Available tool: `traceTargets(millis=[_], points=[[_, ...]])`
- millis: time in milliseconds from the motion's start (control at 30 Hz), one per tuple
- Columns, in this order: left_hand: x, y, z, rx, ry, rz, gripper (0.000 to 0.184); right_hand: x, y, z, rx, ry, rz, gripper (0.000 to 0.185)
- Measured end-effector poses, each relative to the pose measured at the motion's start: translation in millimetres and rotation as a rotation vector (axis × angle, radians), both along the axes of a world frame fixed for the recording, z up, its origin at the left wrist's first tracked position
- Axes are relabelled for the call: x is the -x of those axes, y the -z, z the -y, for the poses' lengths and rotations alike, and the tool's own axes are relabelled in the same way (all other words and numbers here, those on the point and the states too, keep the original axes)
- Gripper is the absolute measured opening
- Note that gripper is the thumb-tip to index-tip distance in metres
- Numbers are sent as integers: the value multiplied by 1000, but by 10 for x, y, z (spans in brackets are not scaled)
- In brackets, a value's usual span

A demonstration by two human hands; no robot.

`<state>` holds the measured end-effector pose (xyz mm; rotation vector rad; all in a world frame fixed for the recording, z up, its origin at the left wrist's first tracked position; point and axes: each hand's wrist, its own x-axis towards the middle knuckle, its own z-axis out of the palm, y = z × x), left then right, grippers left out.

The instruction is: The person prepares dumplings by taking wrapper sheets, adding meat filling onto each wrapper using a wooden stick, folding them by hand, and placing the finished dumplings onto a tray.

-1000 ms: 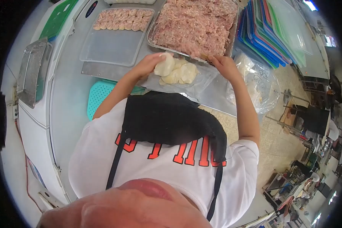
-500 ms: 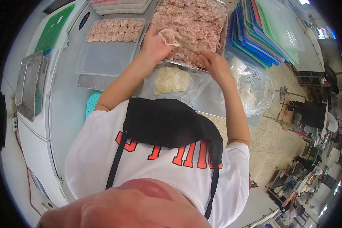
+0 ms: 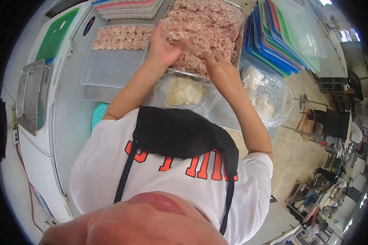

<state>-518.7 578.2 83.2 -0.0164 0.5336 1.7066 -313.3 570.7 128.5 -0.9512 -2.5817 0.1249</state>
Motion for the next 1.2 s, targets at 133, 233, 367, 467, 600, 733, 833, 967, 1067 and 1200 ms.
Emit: traceTargets(millis=[133,233,367,467,600,733,833,967,1067,1200], points=[[204,123,-14,-198,140,161,46,-129,-94,-188,219,-32,-159,27],[256,50,113,-361,319,-411,50,-265,-179,-205,531,110,-248,33],[296,-160,291,-454,327,-1238,47,-325,-448,-54,785,132,-143,35],[322,-253,262,-586,263,-1629,40,-334,-523,94,737,89,-129,35],[376,-291,248,-653,545,-1657,33,-386,-244,54,706,-65,-169,34],[301,-174,206,-677,553,-1813,33,-457,108,-87,752,-27,-103,30],[255,-57,175,-404,573,-1836,44,-498,199,-214,262,-117,-100,27],[254,438,57,-214,520,-1574,51,-308,-7,132,101,124,-15,23],[266,527,30,-218,498,-1697,50,-426,584,-65,193,113,-5,27],[297,143,288,-76,648,-1528,57,-779,661,-271,200,241,202,24]])
